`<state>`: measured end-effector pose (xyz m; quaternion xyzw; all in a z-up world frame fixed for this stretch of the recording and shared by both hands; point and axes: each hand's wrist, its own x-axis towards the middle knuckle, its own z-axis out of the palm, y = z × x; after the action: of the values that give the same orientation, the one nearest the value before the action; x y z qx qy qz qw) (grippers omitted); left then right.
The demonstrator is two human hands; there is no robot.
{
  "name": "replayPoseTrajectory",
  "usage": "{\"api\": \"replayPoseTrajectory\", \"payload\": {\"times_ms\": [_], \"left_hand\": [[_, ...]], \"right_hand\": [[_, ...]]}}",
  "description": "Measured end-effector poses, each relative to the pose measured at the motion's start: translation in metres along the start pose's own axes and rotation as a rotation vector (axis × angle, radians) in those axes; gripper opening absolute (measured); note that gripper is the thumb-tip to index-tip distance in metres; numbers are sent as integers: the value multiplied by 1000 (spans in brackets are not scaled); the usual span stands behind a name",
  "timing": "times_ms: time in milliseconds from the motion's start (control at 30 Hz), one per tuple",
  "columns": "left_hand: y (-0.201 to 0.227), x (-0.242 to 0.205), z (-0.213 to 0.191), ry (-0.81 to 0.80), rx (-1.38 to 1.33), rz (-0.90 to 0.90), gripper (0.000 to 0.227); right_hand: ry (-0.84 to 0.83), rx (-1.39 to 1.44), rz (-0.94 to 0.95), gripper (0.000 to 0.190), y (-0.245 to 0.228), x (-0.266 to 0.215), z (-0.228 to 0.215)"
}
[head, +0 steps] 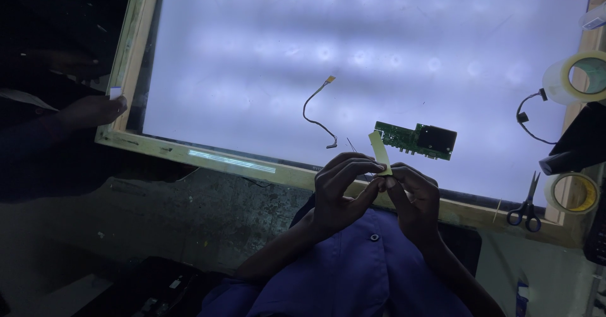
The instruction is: A person applies adhesive tape to an electronic strip and organizes wires on a light table in a workshop.
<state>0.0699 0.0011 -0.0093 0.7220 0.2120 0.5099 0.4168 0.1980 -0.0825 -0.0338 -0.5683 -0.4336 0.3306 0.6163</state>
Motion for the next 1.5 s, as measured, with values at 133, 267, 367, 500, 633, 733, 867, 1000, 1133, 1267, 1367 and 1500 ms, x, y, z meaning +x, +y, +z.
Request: {"api": "replayPoseTrajectory", "payload": {"times_ms": [133, 267, 367, 500, 633, 733, 867, 1000, 1133, 1267, 1367, 1500], "left_hand": [[10, 6, -4, -41, -56, -112, 9], [9, 2, -2, -23, -122, -196, 8], [6, 0, -3, -53, -188, -232, 8], [2, -6, -1, -57, -267, -334, 8], [-2, -10, 1, -60, -355, -446, 8], [0, -11, 0, -63, -357, -447, 8], [0, -11, 0, -59, -347, -432, 8], [0, -12, 0, -46, -345, -399, 2], [6, -6, -5, -25, -317, -355, 5], [7, -7, -6, -85, -276, -299, 6], [10, -5, -6, -98, -200, -228, 8], [5, -8, -6, -112, -206, -241, 5]], "right_hand": [[-15, -67, -85, 20, -8, 1, 2], [-21, -66, -98, 20, -7, -1, 2], [-30, -71, -118, 20, -5, -2, 2], [-43, -62, -117, 19, 2, -5, -1], [-57, -53, -126, 19, 4, -5, -2], [-53, -61, -124, 18, 1, -5, -1], [-53, -69, -124, 18, -1, -5, -1], [-71, -63, -128, 21, -7, -3, 1], [-73, -49, -132, 23, -16, 0, 4], [-70, -61, -128, 23, -5, -3, -3], [-73, -65, -147, 21, -1, -4, -4], [-82, -64, -143, 21, 3, -6, -6]]}}
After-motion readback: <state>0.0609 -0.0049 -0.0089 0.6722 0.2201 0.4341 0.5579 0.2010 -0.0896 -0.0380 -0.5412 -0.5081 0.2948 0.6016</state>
